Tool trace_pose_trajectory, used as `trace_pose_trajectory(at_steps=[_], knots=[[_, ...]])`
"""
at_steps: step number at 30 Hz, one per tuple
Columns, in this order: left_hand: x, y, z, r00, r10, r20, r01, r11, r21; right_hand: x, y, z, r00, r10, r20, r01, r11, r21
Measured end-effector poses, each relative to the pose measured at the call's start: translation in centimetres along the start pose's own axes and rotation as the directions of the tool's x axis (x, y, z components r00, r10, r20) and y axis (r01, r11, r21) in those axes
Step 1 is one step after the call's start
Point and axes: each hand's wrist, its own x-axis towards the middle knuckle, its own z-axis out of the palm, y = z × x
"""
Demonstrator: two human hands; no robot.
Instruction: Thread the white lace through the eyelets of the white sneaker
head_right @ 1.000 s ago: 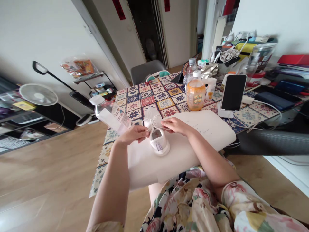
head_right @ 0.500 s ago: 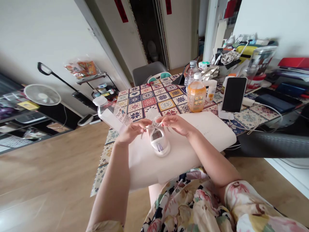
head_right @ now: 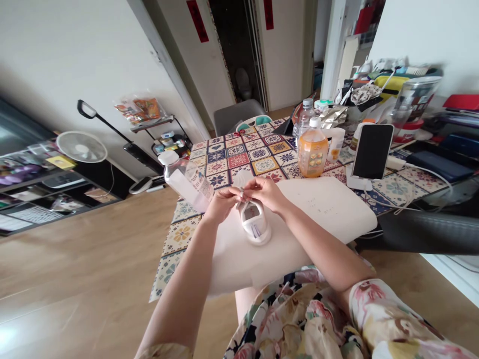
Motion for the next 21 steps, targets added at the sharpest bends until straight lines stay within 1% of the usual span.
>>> trace_pose_trajectory(at_steps=[2,5,8,11,12,14,16,19,21], knots=[[0.0,0.03,0.24,0.999,-0.018,-0.038,0.017,0.999,-0.044,-0.17,-0.05,-0.1,1.0,-0.006,-0.011,0.006,1.0,-0.018],[0.01,0.06,0.6,0.995,-0.051,-0.088,0.044,0.996,-0.079,-0.46,-0.1,-0.4,1.0,-0.015,0.021,0.017,0.997,-0.08],[0.02,0.1,0.78,0.991,-0.059,-0.123,0.055,0.998,-0.031,-0.74,-0.11,-0.58,0.997,-0.037,0.071,0.045,0.991,-0.129],[-0.05,0.27,0.8,0.987,-0.01,-0.16,0.015,0.999,0.029,-0.92,-0.2,-0.43,0.994,-0.088,0.071,0.1,0.977,-0.191],[-0.1,0.37,0.79,0.989,-0.008,-0.147,0.015,0.999,0.047,-0.94,-0.24,-0.32,0.992,-0.118,0.053,0.127,0.967,-0.222],[-0.23,0.6,0.79,0.995,-0.037,-0.088,0.044,0.996,0.082,-0.87,-0.24,-0.1,0.984,-0.18,0.013,0.176,0.943,-0.281],[-0.34,0.8,0.82,0.997,-0.069,-0.043,0.073,0.991,0.111,-0.75,-0.11,0.03,0.974,-0.225,-0.027,0.206,0.93,-0.305],[-0.4,0.94,0.86,0.996,-0.055,-0.07,0.064,0.99,0.129,-0.67,0.14,-0.04,0.967,-0.25,-0.057,0.22,0.922,-0.319],[-0.36,0.93,0.84,0.995,-0.038,-0.097,0.05,0.991,0.12,-0.75,0.17,-0.24,0.963,-0.268,-0.02,0.242,0.899,-0.365]])
